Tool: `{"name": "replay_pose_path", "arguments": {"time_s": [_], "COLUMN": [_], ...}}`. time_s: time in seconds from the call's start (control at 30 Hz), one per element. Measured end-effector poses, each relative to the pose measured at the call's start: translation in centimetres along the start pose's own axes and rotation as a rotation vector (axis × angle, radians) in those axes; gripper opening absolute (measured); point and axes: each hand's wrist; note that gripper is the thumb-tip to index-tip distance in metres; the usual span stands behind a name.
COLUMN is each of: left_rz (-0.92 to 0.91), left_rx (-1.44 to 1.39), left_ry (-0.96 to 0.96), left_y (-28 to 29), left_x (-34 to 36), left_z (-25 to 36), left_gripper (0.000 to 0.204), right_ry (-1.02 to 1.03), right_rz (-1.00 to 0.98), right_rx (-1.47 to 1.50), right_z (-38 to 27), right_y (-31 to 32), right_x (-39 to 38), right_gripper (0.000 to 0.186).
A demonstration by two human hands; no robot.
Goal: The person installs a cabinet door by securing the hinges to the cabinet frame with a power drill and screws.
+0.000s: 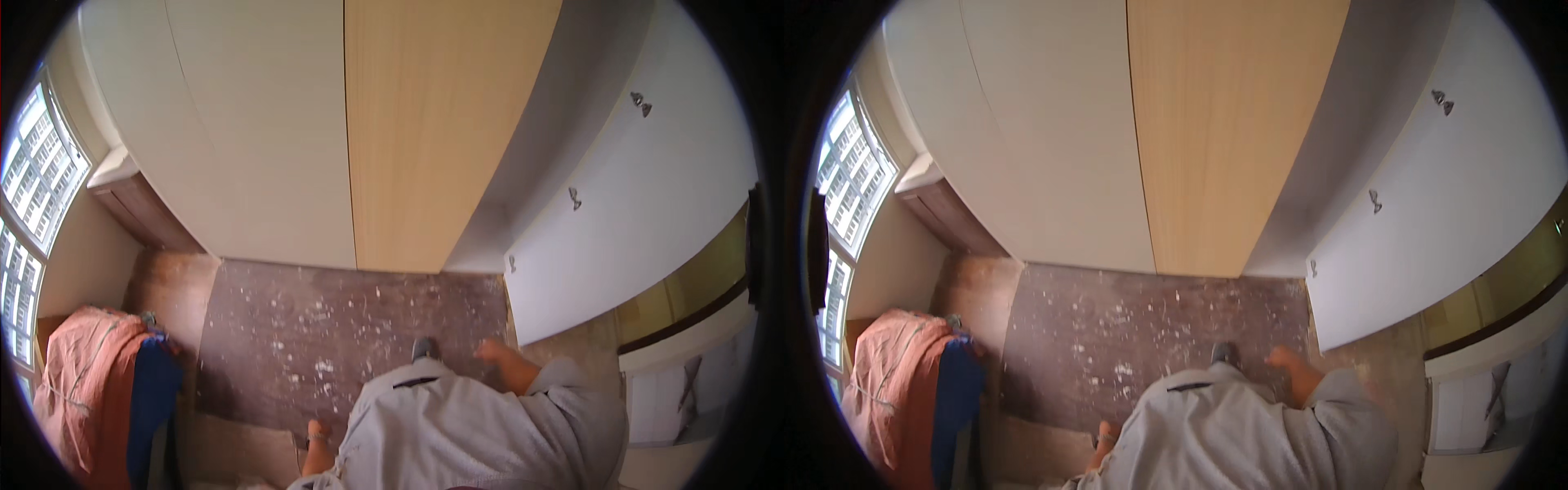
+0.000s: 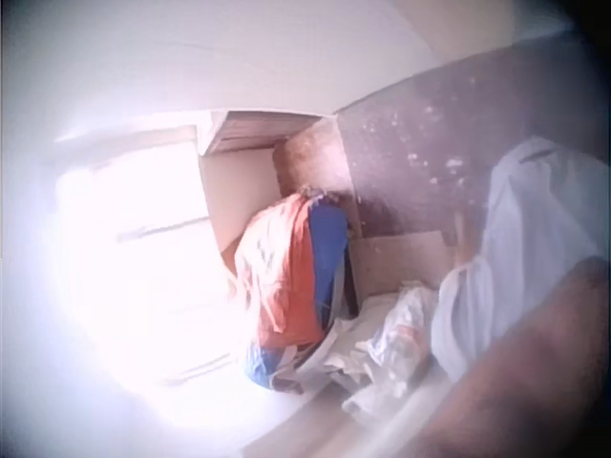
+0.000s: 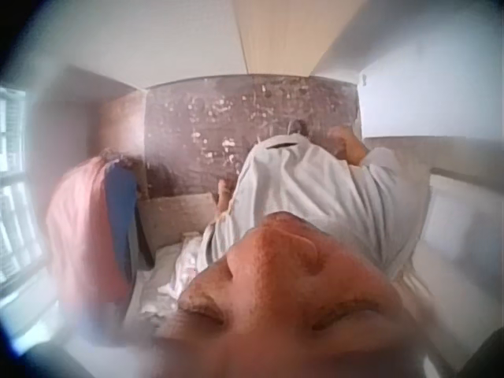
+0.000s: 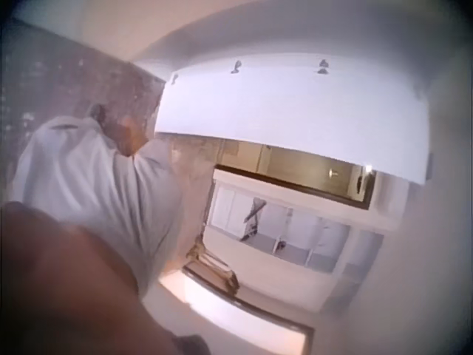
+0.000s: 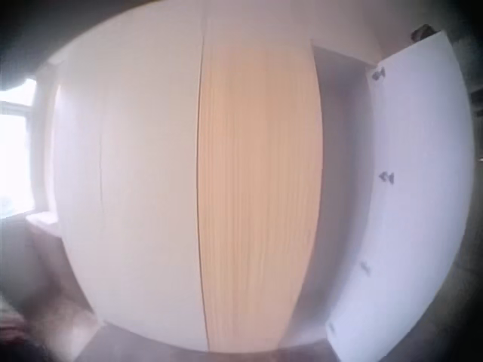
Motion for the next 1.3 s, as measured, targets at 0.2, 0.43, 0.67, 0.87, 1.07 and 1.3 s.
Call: {"name": "replay_pose_path", "arguments": {"time_s": [0.2,0.43,0.67,0.87,1.07,1.3], "left_rz": [-0.029,0.152,0.092,0.076,-0.030,-0.010], "left_rx": [-0.166,-0.642,-0.816,-0.783,-0.534,-0.661], "left_ry": [0.202,0.393,0.479,0.531,0.488,0.398], "left_y": [-0.4,5.2,5.2,7.1,6.4,17.4], "left_x": [-0.7,1.8,3.2,4.0,5.8,14.3], "left_z": [-0.1,2.6,1.0,4.7,9.9,25.0], "left_gripper": [0.023,0.025,0.027,0.031,0.032,0.030], "right_ry": [-0.212,-0.414,-0.472,-0.464,-0.530,-0.430], "right_rz": [0.154,0.262,0.333,0.268,0.373,0.696], "right_rx": [0.365,0.840,0.941,0.793,1.196,1.178], "right_z": [-6.5,-7.0,-5.4,-0.1,8.3,19.6], "right_y": [5.0,3.9,4.7,5.2,10.0,19.5], "right_x": [-2.3,-2.9,-5.8,-7.6,-7.6,-4.5], "right_gripper": [0.027,0.030,0.028,0.028,0.026,0.039]}}
Point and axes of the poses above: each hand's wrist, its own x-axis towards the middle knuckle, its own y-axis out of the back of the hand, z = x × y, and after that the axes turned 4 degrees about y, right-handed
